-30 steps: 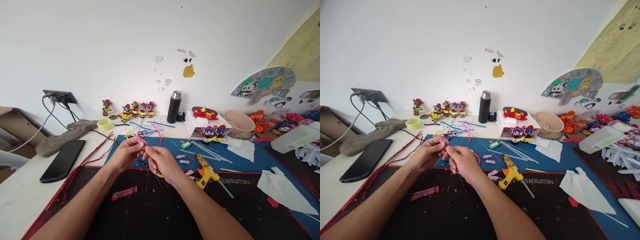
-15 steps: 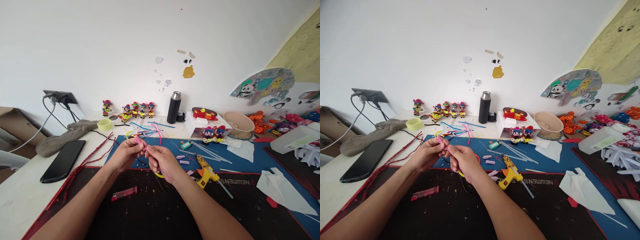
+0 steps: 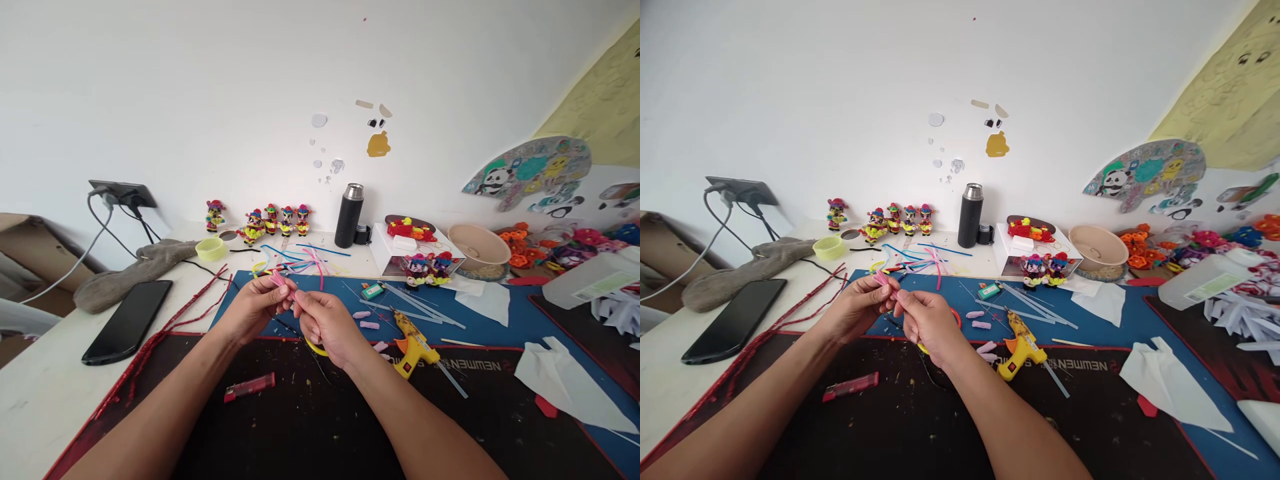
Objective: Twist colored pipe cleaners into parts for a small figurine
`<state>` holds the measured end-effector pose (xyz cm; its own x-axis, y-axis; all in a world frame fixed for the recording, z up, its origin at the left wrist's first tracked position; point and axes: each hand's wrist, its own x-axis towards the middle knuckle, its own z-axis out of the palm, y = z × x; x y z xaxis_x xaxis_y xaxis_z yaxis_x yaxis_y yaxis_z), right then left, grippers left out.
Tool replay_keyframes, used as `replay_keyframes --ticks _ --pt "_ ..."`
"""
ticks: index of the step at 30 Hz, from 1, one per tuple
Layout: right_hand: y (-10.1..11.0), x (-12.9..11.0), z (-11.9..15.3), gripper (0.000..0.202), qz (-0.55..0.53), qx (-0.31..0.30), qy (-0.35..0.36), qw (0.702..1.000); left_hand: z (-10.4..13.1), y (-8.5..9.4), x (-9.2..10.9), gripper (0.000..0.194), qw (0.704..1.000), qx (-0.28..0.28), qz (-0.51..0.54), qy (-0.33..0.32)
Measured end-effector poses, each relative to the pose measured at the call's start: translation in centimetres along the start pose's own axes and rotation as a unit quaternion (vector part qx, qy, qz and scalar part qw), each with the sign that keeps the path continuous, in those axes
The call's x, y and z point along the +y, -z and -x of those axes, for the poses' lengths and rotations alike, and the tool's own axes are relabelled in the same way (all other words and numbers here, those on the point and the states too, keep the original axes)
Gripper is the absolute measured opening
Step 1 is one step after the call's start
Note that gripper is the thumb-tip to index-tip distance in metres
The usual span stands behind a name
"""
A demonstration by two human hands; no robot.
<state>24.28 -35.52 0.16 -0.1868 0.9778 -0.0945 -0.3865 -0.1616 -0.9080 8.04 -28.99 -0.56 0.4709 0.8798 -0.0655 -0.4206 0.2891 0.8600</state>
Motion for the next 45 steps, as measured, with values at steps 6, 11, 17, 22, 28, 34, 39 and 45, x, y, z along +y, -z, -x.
replay_keyframes --ticks 6,11,17,22,28,34,39,45 --pt "0.2 -0.1 -0.1 0.048 -0.043 -0.021 -0.033 0.998 0.0 0.3 0.2 0.034 0.999 0.005 0.033 -0.017" --pt "0.1 -0.4 0.1 0.048 -0.066 -0.042 -0.049 0.996 0.0 0.1 0.5 0.036 0.998 -0.005 0.038 -0.041" --pt "0.1 -0.1 0.0 0.047 -0.028 -0.027 -0.037 0.999 0.0 -0.1 0.7 0.036 0.998 0.023 0.026 -0.060" --pt "0.0 0.0 0.2 0.051 0.131 -0.002 0.029 0.991 -0.1 0.0 0.8 0.038 0.996 0.063 0.043 -0.046" --pt "-0.4 0.0 0.6 0.046 0.235 0.033 0.067 0.969 -0.1 -0.1 0.8 0.039 0.995 0.082 0.035 -0.039" --pt "-0.1 0.2 0.2 0.045 0.216 0.023 0.055 0.975 0.0 -0.4 0.9 0.040 0.996 0.081 0.031 -0.036" --pt "0.0 0.5 0.1 0.048 0.194 0.016 0.055 0.979 0.1 -0.5 1.0 0.040 0.996 0.074 0.025 -0.039" --pt "0.0 1.0 0.3 0.047 0.233 0.017 0.061 0.971 -0.1 -0.1 0.6 0.036 0.997 0.067 0.007 -0.032"
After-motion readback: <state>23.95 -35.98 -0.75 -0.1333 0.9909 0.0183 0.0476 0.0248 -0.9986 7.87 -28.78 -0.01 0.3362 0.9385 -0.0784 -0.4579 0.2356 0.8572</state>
